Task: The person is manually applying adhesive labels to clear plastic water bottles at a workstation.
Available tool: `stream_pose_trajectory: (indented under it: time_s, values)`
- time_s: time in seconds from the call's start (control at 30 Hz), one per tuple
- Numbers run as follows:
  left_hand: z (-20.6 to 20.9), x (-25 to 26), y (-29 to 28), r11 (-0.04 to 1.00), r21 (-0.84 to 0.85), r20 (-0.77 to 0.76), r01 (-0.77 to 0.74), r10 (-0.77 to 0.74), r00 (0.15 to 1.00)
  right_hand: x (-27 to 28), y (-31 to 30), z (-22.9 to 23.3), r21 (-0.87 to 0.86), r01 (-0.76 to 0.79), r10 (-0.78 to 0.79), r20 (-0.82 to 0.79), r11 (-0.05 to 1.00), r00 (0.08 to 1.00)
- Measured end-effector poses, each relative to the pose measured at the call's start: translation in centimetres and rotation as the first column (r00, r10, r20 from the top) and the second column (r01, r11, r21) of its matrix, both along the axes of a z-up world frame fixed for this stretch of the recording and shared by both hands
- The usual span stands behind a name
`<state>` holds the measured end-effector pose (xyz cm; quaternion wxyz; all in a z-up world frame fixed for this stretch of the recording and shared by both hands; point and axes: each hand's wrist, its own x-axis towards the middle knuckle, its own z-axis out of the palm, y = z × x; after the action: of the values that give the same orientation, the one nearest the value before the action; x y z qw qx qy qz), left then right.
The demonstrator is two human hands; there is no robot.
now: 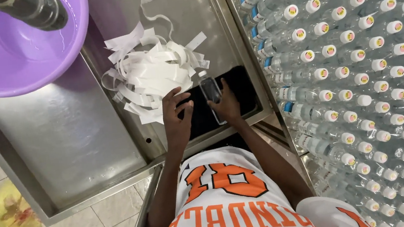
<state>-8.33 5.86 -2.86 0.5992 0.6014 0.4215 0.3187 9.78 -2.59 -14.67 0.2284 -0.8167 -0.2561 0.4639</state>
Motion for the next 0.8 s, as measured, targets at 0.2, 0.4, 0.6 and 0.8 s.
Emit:
stream_pose_trajectory:
  time_s: [0.2,0.4,0.6,0.8]
  values:
    - [-0.4,0.5,-0.3,0.999,-0.045,0.028,0.021,-0.02,0.999,0.0,-1.8,0.4,0.149,-0.049,0.014,0.228,0.988,0.974]
    - [-2.0,0.3,-0.1,1.0,-0.016,0.003,0.003,-0.003,1.0,-1.4,-1.6,-5.8,0.25,-0.09,0.055,0.145,0.964,0.988]
    - [-8.3,-1.0,-1.0,0.949,-0.291,-0.089,-0.122,0.1,0.991,0.7,-2.0,1.5,0.201,-0.314,0.299,0.099,0.928,0.949]
    - [-11.3,-1.9,-2.2,0.912,-0.396,-0.077,-0.11,0.087,0.993,6.6,-4.4,17.2,0.642,-0.133,0.464,-0.38,0.755,0.8]
